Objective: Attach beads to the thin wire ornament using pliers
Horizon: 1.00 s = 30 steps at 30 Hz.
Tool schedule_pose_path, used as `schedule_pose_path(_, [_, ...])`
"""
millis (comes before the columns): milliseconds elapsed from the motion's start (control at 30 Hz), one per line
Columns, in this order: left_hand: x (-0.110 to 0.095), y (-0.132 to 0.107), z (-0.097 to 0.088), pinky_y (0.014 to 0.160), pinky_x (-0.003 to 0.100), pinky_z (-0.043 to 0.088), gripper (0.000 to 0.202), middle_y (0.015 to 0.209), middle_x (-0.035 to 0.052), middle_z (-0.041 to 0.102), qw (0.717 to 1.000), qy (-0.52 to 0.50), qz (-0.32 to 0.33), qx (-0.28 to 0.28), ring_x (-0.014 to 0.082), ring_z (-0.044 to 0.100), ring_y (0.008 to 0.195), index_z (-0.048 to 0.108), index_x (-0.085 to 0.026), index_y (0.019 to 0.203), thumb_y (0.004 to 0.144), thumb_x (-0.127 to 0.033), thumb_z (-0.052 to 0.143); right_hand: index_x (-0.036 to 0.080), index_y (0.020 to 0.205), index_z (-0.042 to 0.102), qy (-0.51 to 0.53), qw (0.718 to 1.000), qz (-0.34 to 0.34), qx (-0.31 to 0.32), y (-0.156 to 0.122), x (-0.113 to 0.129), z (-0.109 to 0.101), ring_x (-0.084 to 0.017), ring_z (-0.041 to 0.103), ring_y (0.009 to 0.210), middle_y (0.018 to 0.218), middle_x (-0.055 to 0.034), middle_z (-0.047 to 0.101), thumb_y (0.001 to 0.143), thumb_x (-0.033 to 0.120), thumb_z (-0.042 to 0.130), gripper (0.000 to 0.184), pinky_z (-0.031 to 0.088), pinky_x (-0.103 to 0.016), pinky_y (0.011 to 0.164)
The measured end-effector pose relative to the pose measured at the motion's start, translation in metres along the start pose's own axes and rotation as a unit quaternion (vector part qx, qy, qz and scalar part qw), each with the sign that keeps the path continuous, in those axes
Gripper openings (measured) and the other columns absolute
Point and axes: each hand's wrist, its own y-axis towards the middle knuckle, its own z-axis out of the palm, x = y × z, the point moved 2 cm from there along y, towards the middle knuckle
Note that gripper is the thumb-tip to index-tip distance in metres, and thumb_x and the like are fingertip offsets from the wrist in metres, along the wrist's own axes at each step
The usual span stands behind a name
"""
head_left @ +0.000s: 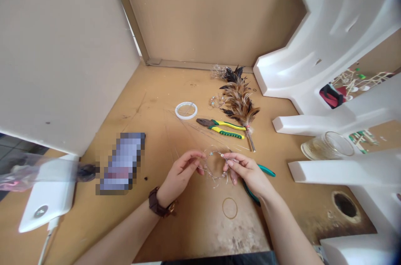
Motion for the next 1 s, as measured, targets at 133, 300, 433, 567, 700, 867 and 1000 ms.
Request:
schedule_pose_path(133, [-0.0032, -0.0009, -0.0013, 0.073, 0.03, 0.048, 0.018, 0.114, 0.0087, 0.048, 0.997, 0.061, 0.039, 0.016, 0.0132, 0.055, 0.075, 0.063, -0.02, 0.096, 0.083, -0.023, 0.051, 0.016, 0.098, 0.06, 0.0, 1.0, -0.003, -0.004, 0.0001, 0.0002, 0.0009, -0.005, 0.046, 0.04, 0.073, -0.0011, 0.062, 0.075, 0.039, 0.062, 0.033, 0.04, -0.021, 0.042])
schedule_pose_path(300, [-0.0058, -0.0055, 0.0024, 0.087, 0.037, 0.044, 0.054, 0.131, 0.0118, 0.037, 0.98, 0.147, 0.075, 0.112, 0.0181, 0.053, 0.09, 0.044, -0.027, 0.126, 0.076, -0.014, 0.057, 0.017, 0.098, 0.06, 0.015, 1.0, -0.013, -0.015, -0.0005, 0.0019, -0.0003, -0.005, 0.046, 0.041, 0.073, -0.0007, 0.062, 0.075, 0.037, 0.062, 0.031, 0.039, -0.021, 0.041])
schedule_pose_path(433, [-0.0029, -0.0057, 0.0046, 0.09, 0.039, 0.043, 0.068, 0.14, 0.0123, 0.028, 0.977, 0.15, 0.072, 0.13, 0.0193, 0.054, 0.092, 0.038, -0.028, 0.131, 0.07, -0.016, 0.065, 0.017, 0.098, 0.061, 0.021, 0.999, -0.018, -0.019, -0.0015, 0.0037, -0.0016, -0.005, 0.047, 0.041, 0.072, -0.0007, 0.062, 0.075, 0.037, 0.062, 0.03, 0.04, -0.021, 0.043])
schedule_pose_path(567, [-0.0011, -0.0044, 0.0041, 0.093, 0.042, 0.04, 0.066, 0.137, 0.0126, 0.033, 0.983, 0.136, 0.056, 0.106, 0.0187, 0.055, 0.088, 0.045, -0.027, 0.126, 0.066, -0.021, 0.071, 0.017, 0.098, 0.061, 0.008, 1.0, -0.017, -0.018, -0.0023, 0.0043, -0.0007, -0.005, 0.047, 0.041, 0.071, -0.0006, 0.062, 0.075, 0.039, 0.062, 0.032, 0.04, -0.022, 0.043])
schedule_pose_path(700, [-0.0024, -0.0043, 0.0046, 0.089, 0.039, 0.043, 0.059, 0.134, 0.0116, 0.036, 0.985, 0.138, 0.058, 0.084, 0.0179, 0.054, 0.087, 0.048, -0.026, 0.123, 0.068, -0.021, 0.069, 0.018, 0.099, 0.061, -0.008, 0.999, -0.024, -0.024, -0.0017, 0.003, 0.0002, -0.006, 0.048, 0.042, 0.072, -0.0006, 0.062, 0.075, 0.04, 0.062, 0.033, 0.042, -0.022, 0.043])
schedule_pose_path(867, [-0.004, -0.0055, 0.007, 0.085, 0.036, 0.045, 0.053, 0.127, 0.01, 0.042, 0.983, 0.161, 0.065, 0.064, 0.0165, 0.053, 0.083, 0.048, -0.027, 0.123, 0.073, -0.02, 0.064, 0.018, 0.1, 0.062, -0.039, 0.997, -0.04, -0.047, -0.001, 0.0023, 0.0011, -0.007, 0.05, 0.043, 0.072, -0.0003, 0.063, 0.075, 0.039, 0.061, 0.033, 0.044, -0.024, 0.046])
schedule_pose_path(1000, [-0.0031, -0.0067, 0.0082, 0.085, 0.036, 0.044, 0.053, 0.119, 0.0091, 0.045, 0.98, 0.176, 0.073, 0.058, 0.0161, 0.053, 0.082, 0.046, -0.026, 0.123, 0.073, -0.02, 0.063, 0.018, 0.1, 0.063, -0.048, 0.996, -0.05, -0.05, -0.001, 0.0016, 0.0014, -0.007, 0.051, 0.044, 0.072, -0.0006, 0.063, 0.076, 0.038, 0.061, 0.032, 0.045, -0.024, 0.047])
